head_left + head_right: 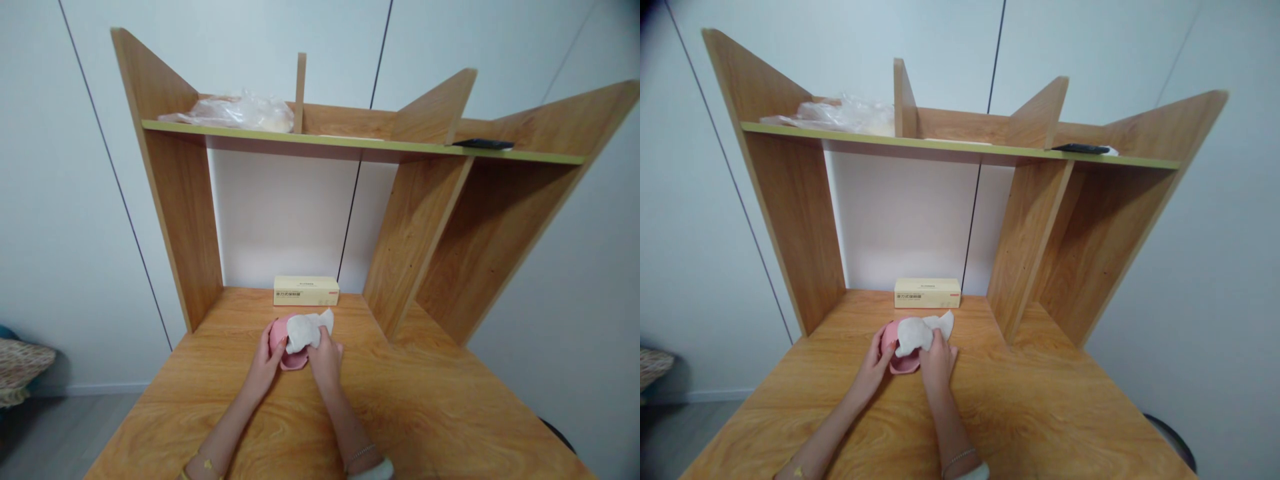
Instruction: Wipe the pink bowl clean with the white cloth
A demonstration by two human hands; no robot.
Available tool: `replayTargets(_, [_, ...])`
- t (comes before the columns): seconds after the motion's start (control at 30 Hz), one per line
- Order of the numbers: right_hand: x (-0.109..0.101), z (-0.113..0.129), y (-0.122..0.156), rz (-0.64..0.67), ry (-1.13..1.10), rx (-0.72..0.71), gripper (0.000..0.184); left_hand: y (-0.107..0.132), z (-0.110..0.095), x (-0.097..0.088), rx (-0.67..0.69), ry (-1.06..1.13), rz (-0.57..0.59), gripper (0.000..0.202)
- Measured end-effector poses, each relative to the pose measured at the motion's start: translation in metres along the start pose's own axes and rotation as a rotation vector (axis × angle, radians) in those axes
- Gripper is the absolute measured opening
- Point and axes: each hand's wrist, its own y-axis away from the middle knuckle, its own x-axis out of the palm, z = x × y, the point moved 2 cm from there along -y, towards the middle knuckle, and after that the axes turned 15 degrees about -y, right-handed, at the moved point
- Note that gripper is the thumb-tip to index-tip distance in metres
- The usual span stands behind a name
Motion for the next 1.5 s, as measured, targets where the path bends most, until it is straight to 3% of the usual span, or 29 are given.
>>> replayTargets(0.17, [0.007, -0.004, -0.001, 0.086, 0.052, 0.086, 0.025, 0.001, -0.002, 0.0, -0.038, -0.029, -0.011, 0.055])
replayTargets(0.33, [0.003, -0.002, 0.002, -0.009, -0.011, -0.014, 0.017, 0.004, -0.006, -0.003, 0.001, -0.026, -0.006, 0.055])
replayTargets(0.53, [-0.002, 0.006, 0.005, -0.057, -0.075, -0.148, 0.024, 0.005, -0.01, -0.004, 0.059, -0.039, 0.003, 0.052])
replayTargets(0.67, [0.002, 0.006, 0.004, 0.003, -0.008, -0.036, 0.018, 0.005, -0.01, -0.003, 0.04, -0.052, -0.028, 0.049])
replayTargets(0.83, [0.006, 0.006, 0.003, 0.09, 0.084, 0.062, 0.024, 0.005, -0.011, -0.004, 0.043, -0.071, -0.044, 0.05])
replayTargets(1.23, [-0.001, 0.003, 0.005, -0.081, -0.07, -0.154, 0.023, 0.005, -0.004, -0.004, 0.058, -0.095, -0.039, 0.049])
replayTargets(1.33, [-0.001, 0.003, 0.004, -0.054, -0.065, -0.124, 0.021, 0.005, -0.007, -0.004, 0.09, -0.127, -0.039, 0.049])
replayTargets(1.5, [0.004, 0.002, 0.002, 0.086, 0.09, 0.059, 0.024, 0.007, -0.011, -0.002, 0.12, -0.213, -0.049, 0.05])
